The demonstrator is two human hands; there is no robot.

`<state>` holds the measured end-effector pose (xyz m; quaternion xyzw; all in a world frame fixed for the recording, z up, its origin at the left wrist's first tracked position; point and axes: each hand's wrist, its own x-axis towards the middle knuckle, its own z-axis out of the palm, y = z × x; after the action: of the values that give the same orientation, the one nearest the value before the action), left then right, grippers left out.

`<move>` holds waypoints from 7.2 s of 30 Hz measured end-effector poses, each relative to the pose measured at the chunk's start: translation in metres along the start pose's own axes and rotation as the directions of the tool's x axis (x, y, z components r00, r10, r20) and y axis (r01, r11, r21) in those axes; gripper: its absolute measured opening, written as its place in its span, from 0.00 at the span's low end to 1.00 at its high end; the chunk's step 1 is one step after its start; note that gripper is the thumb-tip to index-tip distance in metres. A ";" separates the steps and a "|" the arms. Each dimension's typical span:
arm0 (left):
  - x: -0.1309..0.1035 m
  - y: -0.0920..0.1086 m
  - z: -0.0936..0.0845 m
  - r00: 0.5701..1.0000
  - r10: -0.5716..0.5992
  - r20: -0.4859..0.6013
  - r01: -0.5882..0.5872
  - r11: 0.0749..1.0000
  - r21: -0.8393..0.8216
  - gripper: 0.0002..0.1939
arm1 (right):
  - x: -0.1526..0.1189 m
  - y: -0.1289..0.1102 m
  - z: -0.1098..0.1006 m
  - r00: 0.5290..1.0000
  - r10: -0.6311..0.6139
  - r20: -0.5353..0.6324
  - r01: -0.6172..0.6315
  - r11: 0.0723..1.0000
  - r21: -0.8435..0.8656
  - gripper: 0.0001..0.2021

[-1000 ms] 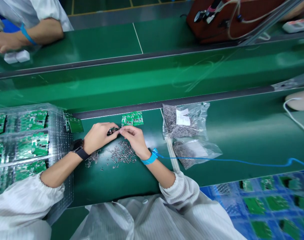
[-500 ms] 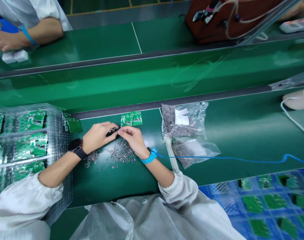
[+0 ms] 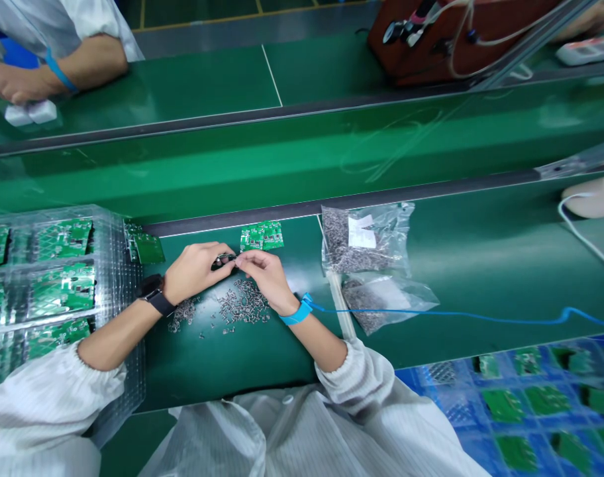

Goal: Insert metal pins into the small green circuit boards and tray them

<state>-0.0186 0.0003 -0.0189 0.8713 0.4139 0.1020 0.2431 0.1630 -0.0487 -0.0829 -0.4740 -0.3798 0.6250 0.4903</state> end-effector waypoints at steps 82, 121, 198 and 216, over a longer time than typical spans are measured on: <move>0.004 -0.002 -0.011 0.902 -0.402 0.156 0.381 0.573 -0.726 0.06 | 0.004 -0.001 0.003 0.965 -0.245 -0.091 0.231 0.962 -0.143 0.06; 0.001 0.009 0.005 0.993 -0.097 0.071 0.111 0.967 -0.228 0.21 | 0.005 0.011 0.009 0.958 -0.218 -0.188 0.199 0.973 -0.115 0.13; 0.010 0.022 -0.022 0.742 -0.468 0.480 0.595 0.129 -0.793 0.25 | 0.006 0.009 -0.017 0.999 0.040 0.029 -0.047 0.959 0.279 0.15; 0.006 0.021 -0.011 0.816 -0.401 0.415 0.558 0.364 -0.746 0.30 | 0.007 0.010 -0.021 0.991 0.059 0.124 -0.083 0.977 0.194 0.13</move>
<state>-0.0048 -0.0027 0.0016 0.4863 0.5255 0.1418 0.6836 0.1807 -0.0439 -0.0992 -0.3981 -0.3265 0.7038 0.4894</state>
